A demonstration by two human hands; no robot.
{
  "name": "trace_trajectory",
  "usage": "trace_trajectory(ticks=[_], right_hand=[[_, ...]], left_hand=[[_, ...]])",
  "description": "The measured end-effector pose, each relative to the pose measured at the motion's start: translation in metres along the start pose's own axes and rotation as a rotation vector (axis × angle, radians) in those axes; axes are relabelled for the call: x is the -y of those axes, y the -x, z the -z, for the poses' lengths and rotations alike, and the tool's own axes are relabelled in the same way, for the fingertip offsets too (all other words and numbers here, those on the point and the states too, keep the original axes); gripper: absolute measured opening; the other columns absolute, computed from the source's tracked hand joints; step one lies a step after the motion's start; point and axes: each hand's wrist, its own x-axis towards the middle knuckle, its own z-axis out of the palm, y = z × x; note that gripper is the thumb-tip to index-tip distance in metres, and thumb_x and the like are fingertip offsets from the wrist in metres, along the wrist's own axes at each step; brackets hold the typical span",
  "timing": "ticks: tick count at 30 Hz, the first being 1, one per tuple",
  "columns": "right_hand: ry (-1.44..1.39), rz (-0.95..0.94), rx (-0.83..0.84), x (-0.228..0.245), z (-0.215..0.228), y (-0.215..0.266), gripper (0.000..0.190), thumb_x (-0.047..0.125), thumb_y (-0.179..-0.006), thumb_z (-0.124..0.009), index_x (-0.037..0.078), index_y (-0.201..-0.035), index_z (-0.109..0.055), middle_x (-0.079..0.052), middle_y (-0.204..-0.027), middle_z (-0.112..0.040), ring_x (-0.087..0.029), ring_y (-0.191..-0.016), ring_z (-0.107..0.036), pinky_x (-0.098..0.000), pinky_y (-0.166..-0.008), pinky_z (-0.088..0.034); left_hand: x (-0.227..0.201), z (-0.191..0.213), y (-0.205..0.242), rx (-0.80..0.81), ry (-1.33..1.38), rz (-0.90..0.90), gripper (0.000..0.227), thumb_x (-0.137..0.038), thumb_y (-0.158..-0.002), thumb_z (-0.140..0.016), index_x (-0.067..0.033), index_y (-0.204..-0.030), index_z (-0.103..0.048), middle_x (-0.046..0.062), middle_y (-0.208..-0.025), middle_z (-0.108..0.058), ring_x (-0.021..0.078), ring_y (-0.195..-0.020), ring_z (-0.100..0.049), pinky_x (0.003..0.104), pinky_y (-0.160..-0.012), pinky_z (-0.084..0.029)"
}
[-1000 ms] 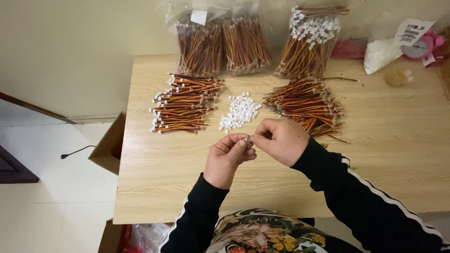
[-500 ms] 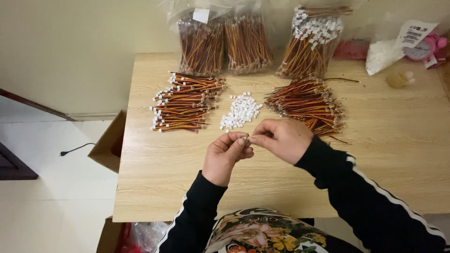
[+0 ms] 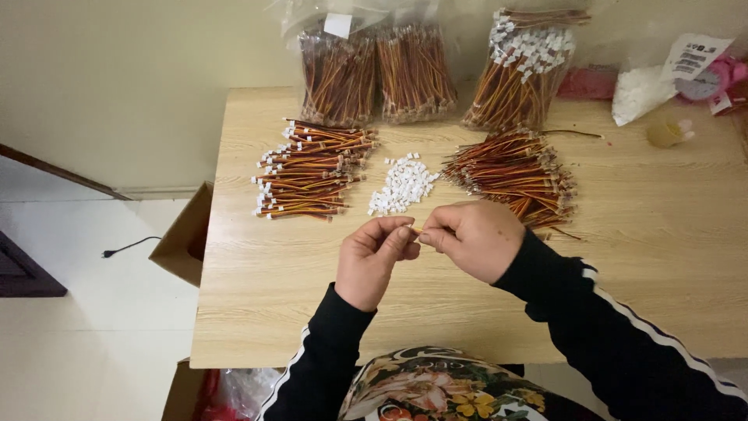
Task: Assembling small electrical cables by manually attaching plastic connectors to the ends of wires.
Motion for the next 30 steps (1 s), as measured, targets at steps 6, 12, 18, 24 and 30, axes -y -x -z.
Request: trace_trajectory(ticks=[6,12,18,24,30], right_hand=[[0.064,-0.03,0.043,-0.007,-0.005,-0.002,0.014,0.033,-0.083,-0.064,0.021,-0.077,-0.07,-0.001,-0.065,-0.072,-0.026,-0.075,-0.07,-0.0368,-0.067,-0.053],[-0.02,-0.075,0.095,-0.011,-0.008,-0.006,0.015,0.033,-0.083,-0.062,0.023,-0.075,-0.07,0.003,-0.06,-0.071,-0.019,-0.07,-0.071,-0.0323,-0.068,-0.054],[0.033,0.001,0.045,-0.023,-0.021,-0.006,0.018,0.035,-0.087,-0.06,0.021,-0.079,-0.068,-0.002,-0.07,-0.072,-0.028,-0.08,-0.07,-0.037,-0.07,-0.054],[0.005,0.148,-0.076,-0.042,-0.048,-0.013,0.019,0.033,-0.089,-0.06,0.017,-0.079,-0.066,-0.007,-0.073,-0.068,-0.031,-0.079,-0.069,-0.0381,-0.071,-0.053],[-0.062,0.126,-0.086,-0.077,-0.099,-0.015,0.019,0.034,-0.09,-0.057,0.018,-0.081,-0.063,-0.004,-0.078,-0.066,-0.028,-0.087,-0.067,-0.0378,-0.074,-0.053]], left_hand=[[0.01,0.004,0.004,-0.004,0.025,0.081,0.018,-0.003,-0.09,-0.064,0.006,-0.105,-0.068,0.02,-0.088,-0.072,0.025,-0.074,-0.073,0.037,-0.07,-0.063],[0.014,0.008,0.0,-0.002,0.095,0.138,0.02,-0.003,-0.091,-0.062,0.0073,-0.108,-0.066,0.02,-0.088,-0.071,0.0249,-0.073,-0.073,0.036,-0.068,-0.064],[0.013,0.007,0.003,-0.009,0.044,0.133,0.022,-0.003,-0.092,-0.061,0.0071,-0.11,-0.066,0.022,-0.091,-0.071,0.0283,-0.077,-0.073,0.04,-0.072,-0.064],[0.037,0.017,-0.003,-0.038,-0.099,0.113,0.019,-0.004,-0.09,-0.064,0.006,-0.106,-0.068,0.02,-0.088,-0.072,0.0254,-0.074,-0.072,0.039,-0.072,-0.063],[0.056,0.023,0.007,-0.138,-0.195,0.221,0.019,-0.001,-0.091,-0.061,0.0069,-0.107,-0.068,0.022,-0.085,-0.071,0.0273,-0.071,-0.071,0.043,-0.071,-0.063]])
